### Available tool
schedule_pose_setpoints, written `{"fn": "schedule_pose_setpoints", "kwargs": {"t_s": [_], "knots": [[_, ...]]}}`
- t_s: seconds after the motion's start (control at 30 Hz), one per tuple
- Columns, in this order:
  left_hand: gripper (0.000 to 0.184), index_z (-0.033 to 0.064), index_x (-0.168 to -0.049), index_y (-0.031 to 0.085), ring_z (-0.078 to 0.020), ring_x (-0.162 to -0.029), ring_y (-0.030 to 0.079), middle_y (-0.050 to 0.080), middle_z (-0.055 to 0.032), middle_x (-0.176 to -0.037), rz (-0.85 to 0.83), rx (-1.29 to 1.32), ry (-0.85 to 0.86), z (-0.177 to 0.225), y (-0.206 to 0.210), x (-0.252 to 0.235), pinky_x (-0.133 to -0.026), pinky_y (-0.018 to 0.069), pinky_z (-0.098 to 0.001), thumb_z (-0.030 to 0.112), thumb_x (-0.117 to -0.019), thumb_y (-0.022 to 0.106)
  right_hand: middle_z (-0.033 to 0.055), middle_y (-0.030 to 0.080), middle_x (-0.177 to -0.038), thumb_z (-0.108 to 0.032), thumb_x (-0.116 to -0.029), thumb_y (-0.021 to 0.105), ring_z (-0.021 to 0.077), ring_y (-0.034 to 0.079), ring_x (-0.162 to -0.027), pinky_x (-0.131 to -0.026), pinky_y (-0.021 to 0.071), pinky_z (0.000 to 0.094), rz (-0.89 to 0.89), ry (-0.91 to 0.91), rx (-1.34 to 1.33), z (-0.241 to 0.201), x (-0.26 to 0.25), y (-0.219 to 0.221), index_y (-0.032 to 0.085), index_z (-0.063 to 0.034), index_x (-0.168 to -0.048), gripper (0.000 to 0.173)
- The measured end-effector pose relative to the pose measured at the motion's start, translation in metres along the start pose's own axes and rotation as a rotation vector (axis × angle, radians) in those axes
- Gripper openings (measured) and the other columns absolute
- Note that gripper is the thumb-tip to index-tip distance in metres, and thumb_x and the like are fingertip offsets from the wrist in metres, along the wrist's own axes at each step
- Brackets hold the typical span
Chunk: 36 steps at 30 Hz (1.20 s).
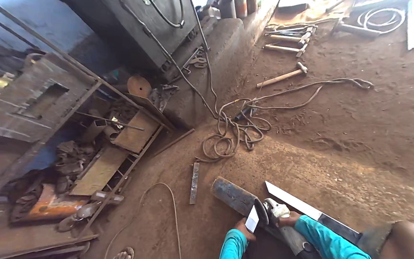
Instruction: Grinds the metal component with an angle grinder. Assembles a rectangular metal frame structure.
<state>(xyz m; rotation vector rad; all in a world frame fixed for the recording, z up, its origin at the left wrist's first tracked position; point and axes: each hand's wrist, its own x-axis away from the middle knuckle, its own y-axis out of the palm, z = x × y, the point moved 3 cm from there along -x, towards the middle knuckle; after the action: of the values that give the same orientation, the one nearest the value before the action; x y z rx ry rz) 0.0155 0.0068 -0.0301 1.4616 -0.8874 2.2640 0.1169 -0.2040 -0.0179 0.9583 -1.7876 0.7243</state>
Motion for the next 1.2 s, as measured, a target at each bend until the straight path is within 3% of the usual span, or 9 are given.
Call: {"fn": "schedule_pose_setpoints", "kwargs": {"t_s": [0.17, 0.3, 0.47, 0.57, 0.63, 0.8, 0.9, 1.07, 1.2], "knots": [[0.085, -0.0015, -0.15, 0.043, -0.0368, -0.137, 0.053, 0.054, -0.0265, -0.145, 0.002, -0.009, -0.008, -0.003, 0.001, -0.004, -0.115, 0.0407, -0.0519, 0.012, -0.0778, 0.086, 0.0241, 0.059, -0.138, -0.024, -0.087, 0.081, 0.0272, 0.058, -0.128, -0.111, 0.0437, 0.0416, -0.022, -0.092, -0.028, 0.006, 0.008, 0.01, 0.053, 0.0072, -0.139, 0.067], [0.085, -0.0011, -0.15, 0.043, -0.0368, -0.136, 0.053, 0.055, -0.0265, -0.144, 0.015, 0.001, -0.01, -0.005, 0.002, -0.004, -0.115, 0.0407, -0.0518, 0.011, -0.0774, 0.086, 0.0235, 0.059, -0.136, -0.021, -0.0794, 0.087, 0.0261, 0.059, -0.125, -0.108, 0.0453, 0.0407, 0.018, -0.094, -0.085, 0.017, 0.001, 0.02, 0.051, 0.0055, -0.14, 0.075], [0.083, -0.0015, -0.149, 0.044, -0.0359, -0.137, 0.053, 0.055, -0.0264, -0.144, 0.027, 0.001, -0.017, -0.003, 0.001, -0.004, -0.116, 0.0403, -0.0509, 0.011, -0.0783, 0.086, 0.0243, 0.063, -0.133, -0.033, -0.0806, 0.087, 0.0318, 0.06, -0.126, -0.11, 0.0449, 0.0475, 0.007, -0.022, -0.056, 0.038, -0.016, 0.029, 0.058, 0.0074, -0.133, 0.073], [0.083, -0.0017, -0.149, 0.045, -0.0358, -0.136, 0.053, 0.056, -0.0261, -0.143, 0.025, 0.001, -0.024, -0.003, 0.0, -0.003, -0.116, 0.0409, -0.0504, 0.01, -0.0774, 0.086, 0.0245, 0.064, -0.13, -0.04, -0.0733, 0.088, 0.0322, 0.062, -0.123, -0.108, 0.0467, 0.0477, 0.04, -0.043, -0.003, 0.041, -0.021, 0.034, 0.059, 0.008, -0.131, 0.08], [0.081, -0.0024, -0.148, 0.045, -0.0361, -0.136, 0.053, 0.056, -0.0267, -0.143, 0.025, 0.005, -0.022, -0.001, -0.001, -0.001, -0.116, 0.0404, -0.0506, 0.009, -0.0783, 0.085, 0.0248, 0.06, -0.137, -0.038, -0.0779, 0.087, 0.0303, 0.057, -0.129, -0.111, 0.0415, 0.0449, 0.01, -0.027, 0.019, 0.023, 0.008, 0.03, 0.055, 0.008, -0.137, 0.081], [0.08, -0.0021, -0.148, 0.046, -0.0361, -0.136, 0.054, 0.056, -0.0264, -0.143, 0.029, 0.009, -0.011, -0.004, 0.001, -0.004, -0.116, 0.0407, -0.051, 0.009, -0.0785, 0.085, 0.0234, 0.068, -0.118, -0.039, -0.0661, 0.09, 0.0296, 0.066, -0.11, -0.098, 0.0515, 0.0459, 0.082, -0.085, -0.033, 0.042, -0.017, 0.035, 0.063, 0.0077, -0.123, 0.079], [0.079, -0.0022, -0.148, 0.046, -0.0358, -0.136, 0.053, 0.055, -0.0265, -0.144, 0.025, 0.002, -0.012, -0.002, 0.0, -0.003, -0.116, 0.0402, -0.0506, 0.008, -0.0795, 0.084, 0.0225, 0.066, -0.122, -0.035, -0.0674, 0.092, 0.0279, 0.064, -0.113, -0.101, 0.0495, 0.0444, 0.07, -0.095, -0.088, 0.039, -0.008, 0.032, 0.06, 0.0074, -0.128, 0.08], [0.079, -0.0041, -0.148, 0.045, -0.0365, -0.138, 0.051, 0.054, -0.0272, -0.145, 0.025, -0.003, -0.001, 0.0, -0.001, -0.003, -0.117, 0.0386, -0.0508, 0.008, -0.0806, 0.084, 0.0222, 0.067, -0.122, -0.026, -0.0769, 0.089, 0.0282, 0.065, -0.114, -0.103, 0.0492, 0.0456, 0.035, -0.112, -0.139, 0.039, 0.003, 0.03, 0.061, 0.0059, -0.127, 0.066], [0.078, -0.0046, -0.147, 0.045, -0.0365, -0.137, 0.052, 0.054, -0.0272, -0.144, 0.022, 0.017, 0.007, -0.001, 0.0, -0.005, -0.116, 0.0395, -0.0513, 0.008, -0.0799, 0.084, 0.0198, 0.069, -0.116, -0.025, -0.0726, 0.091, 0.0256, 0.067, -0.108, -0.099, 0.0514, 0.0439, 0.05, -0.166, -0.197, 0.042, 0.004, 0.03, 0.062, 0.0053, -0.125, 0.067]]}}
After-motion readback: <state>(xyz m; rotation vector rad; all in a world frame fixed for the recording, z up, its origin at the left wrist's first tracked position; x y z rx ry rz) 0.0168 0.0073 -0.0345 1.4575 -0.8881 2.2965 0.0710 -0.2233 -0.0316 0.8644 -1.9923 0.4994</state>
